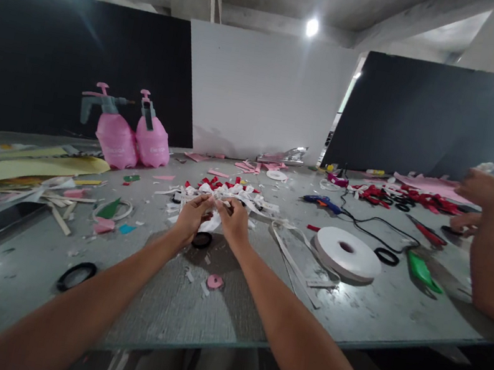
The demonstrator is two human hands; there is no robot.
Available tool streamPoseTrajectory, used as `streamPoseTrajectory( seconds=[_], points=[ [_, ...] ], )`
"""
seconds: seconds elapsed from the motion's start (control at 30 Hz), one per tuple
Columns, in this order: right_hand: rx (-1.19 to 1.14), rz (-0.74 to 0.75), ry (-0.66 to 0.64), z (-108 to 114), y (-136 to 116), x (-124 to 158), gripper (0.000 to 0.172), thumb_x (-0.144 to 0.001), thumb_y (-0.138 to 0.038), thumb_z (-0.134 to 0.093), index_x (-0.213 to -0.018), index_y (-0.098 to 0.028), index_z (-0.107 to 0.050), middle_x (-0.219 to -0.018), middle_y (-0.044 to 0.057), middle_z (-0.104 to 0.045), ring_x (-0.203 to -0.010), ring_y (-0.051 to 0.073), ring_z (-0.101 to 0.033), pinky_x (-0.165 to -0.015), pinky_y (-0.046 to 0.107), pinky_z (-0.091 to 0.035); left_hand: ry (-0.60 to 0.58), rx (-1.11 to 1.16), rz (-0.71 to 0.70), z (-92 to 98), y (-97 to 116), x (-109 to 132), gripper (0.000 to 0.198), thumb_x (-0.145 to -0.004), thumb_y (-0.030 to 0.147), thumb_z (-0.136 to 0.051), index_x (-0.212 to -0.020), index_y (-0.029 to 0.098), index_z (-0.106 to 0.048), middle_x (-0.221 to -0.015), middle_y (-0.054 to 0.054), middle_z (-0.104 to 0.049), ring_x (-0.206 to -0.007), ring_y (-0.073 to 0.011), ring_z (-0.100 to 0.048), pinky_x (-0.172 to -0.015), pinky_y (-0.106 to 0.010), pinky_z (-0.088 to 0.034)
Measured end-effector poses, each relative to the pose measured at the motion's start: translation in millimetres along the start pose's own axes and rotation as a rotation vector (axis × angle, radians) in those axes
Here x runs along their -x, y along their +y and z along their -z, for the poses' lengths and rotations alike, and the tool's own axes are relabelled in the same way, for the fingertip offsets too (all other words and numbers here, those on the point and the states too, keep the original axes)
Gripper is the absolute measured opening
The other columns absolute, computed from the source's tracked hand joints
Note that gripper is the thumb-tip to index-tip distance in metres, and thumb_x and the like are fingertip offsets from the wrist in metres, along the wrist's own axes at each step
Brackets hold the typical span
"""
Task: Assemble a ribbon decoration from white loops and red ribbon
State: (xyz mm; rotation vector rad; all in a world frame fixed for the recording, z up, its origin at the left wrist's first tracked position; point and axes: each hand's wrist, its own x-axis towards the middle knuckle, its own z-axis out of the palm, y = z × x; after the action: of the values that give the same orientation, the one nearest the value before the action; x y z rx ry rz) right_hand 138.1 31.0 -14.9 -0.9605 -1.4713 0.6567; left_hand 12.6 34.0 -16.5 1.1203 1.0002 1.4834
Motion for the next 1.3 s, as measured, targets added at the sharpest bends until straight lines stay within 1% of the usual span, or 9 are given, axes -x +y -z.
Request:
streamPoseTrajectory(
  seconds=[0.13, 0.33, 0.53, 0.7, 0.83, 0.93, 1.07, 1.23, 1.3],
  points=[
    [-0.086, -0.020, -0.006, -0.5, 2.1, -1.0, 0.032, -0.082, -0.050, -0.057, -0.078, -0.018, -0.060, -0.053, -0.006, -0.044, -0.048, 0.010, -0.036, -0.047, 0.023, -0.029, -0.031, 0.016, 0.004, -2.8, 4.0, 3.6, 0.053, -0.064, 0.049, -0.076, -0.107, 0.018, -0.069, -0.069, 0.003, -0.060, -0.056, -0.0071, -0.051, -0.054, -0.020, -0.041],
    [-0.289, -0.132, -0.011, -2.8, 7.2, -3.1, 0.037, -0.079, -0.057, -0.058, -0.077, -0.020, -0.056, -0.047, -0.008, -0.039, -0.040, 0.008, -0.031, -0.041, 0.022, -0.025, -0.058, -0.161, -0.129, -3.7, 6.2, 5.5, 0.054, -0.073, 0.047, -0.069, -0.115, 0.014, -0.069, -0.064, 0.001, -0.060, -0.055, -0.0092, -0.050, -0.052, -0.022, -0.040],
    [-0.418, -0.189, -0.014, -1.4, 5.3, -4.2, 0.038, -0.076, -0.057, -0.062, -0.073, -0.021, -0.053, -0.046, -0.009, -0.038, -0.037, 0.006, -0.029, -0.038, 0.022, -0.022, -0.163, -0.331, -0.281, -0.3, 1.1, 5.7, 0.049, -0.083, 0.042, -0.060, -0.125, 0.017, -0.063, -0.088, -0.006, -0.069, -0.072, -0.0132, -0.059, -0.063, -0.024, -0.048],
    [-0.371, -0.123, -0.018, 2.7, 6.2, -7.1, 0.036, -0.077, -0.055, -0.061, -0.071, -0.020, -0.053, -0.047, -0.008, -0.038, -0.039, 0.007, -0.031, -0.039, 0.022, -0.023, -0.208, -0.494, -0.396, 4.5, -4.1, 2.2, 0.045, -0.090, 0.039, -0.052, -0.130, 0.019, -0.059, -0.107, -0.009, -0.069, -0.091, -0.0174, -0.063, -0.081, -0.030, -0.050],
    [-0.327, -0.070, -0.010, 7.1, 7.0, -9.3, 0.032, -0.079, -0.050, -0.061, -0.070, -0.020, -0.053, -0.045, -0.009, -0.036, -0.039, 0.007, -0.029, -0.040, 0.022, -0.021, -0.241, -0.678, -0.525, 11.3, 2.4, 0.5, 0.043, -0.092, 0.039, -0.049, -0.128, 0.019, -0.059, -0.119, -0.011, -0.064, -0.107, -0.0208, -0.060, -0.093, -0.034, -0.047],
    [-0.364, -0.076, -0.026, 8.9, 5.5, -8.9, 0.030, -0.080, -0.047, -0.061, -0.068, -0.021, -0.051, -0.044, -0.009, -0.036, -0.038, 0.006, -0.027, -0.039, 0.022, -0.020, -0.298, -0.832, -0.597, 15.3, 12.7, 3.4, 0.041, -0.094, 0.037, -0.046, -0.128, 0.019, -0.058, -0.119, -0.010, -0.063, -0.110, -0.0209, -0.059, -0.095, -0.034, -0.046],
    [-0.412, -0.105, -0.055, 9.4, 2.7, -7.6, 0.031, -0.079, -0.045, -0.061, -0.065, -0.021, -0.049, -0.043, -0.009, -0.036, -0.037, 0.006, -0.026, -0.038, 0.021, -0.019, -0.345, -0.965, -0.637, 16.0, 22.7, 9.7, 0.042, -0.095, 0.035, -0.044, -0.133, 0.021, -0.054, -0.126, -0.009, -0.060, -0.116, -0.0216, -0.057, -0.098, -0.034, -0.045],
    [-0.457, -0.118, -0.009, 11.3, 0.1, -8.8, 0.029, -0.078, -0.043, -0.061, -0.065, -0.021, -0.049, -0.043, -0.009, -0.037, -0.036, 0.006, -0.025, -0.037, 0.021, -0.017, -0.345, -1.052, -0.617, 14.0, 24.2, 13.1, 0.043, -0.096, 0.039, -0.040, -0.135, 0.023, -0.051, -0.128, -0.008, -0.059, -0.105, -0.0199, -0.062, -0.090, -0.031, -0.050],
    [-0.460, -0.111, -0.012, 12.5, -0.3, -9.5, 0.029, -0.077, -0.042, -0.062, -0.063, -0.020, -0.049, -0.043, -0.009, -0.036, -0.037, 0.005, -0.025, -0.038, 0.021, -0.016, -0.356, -1.070, -0.619, 14.3, 23.6, 12.9, 0.043, -0.097, 0.040, -0.039, -0.134, 0.023, -0.052, -0.129, -0.008, -0.058, -0.104, -0.0191, -0.062, -0.091, -0.031, -0.049]
  ],
)
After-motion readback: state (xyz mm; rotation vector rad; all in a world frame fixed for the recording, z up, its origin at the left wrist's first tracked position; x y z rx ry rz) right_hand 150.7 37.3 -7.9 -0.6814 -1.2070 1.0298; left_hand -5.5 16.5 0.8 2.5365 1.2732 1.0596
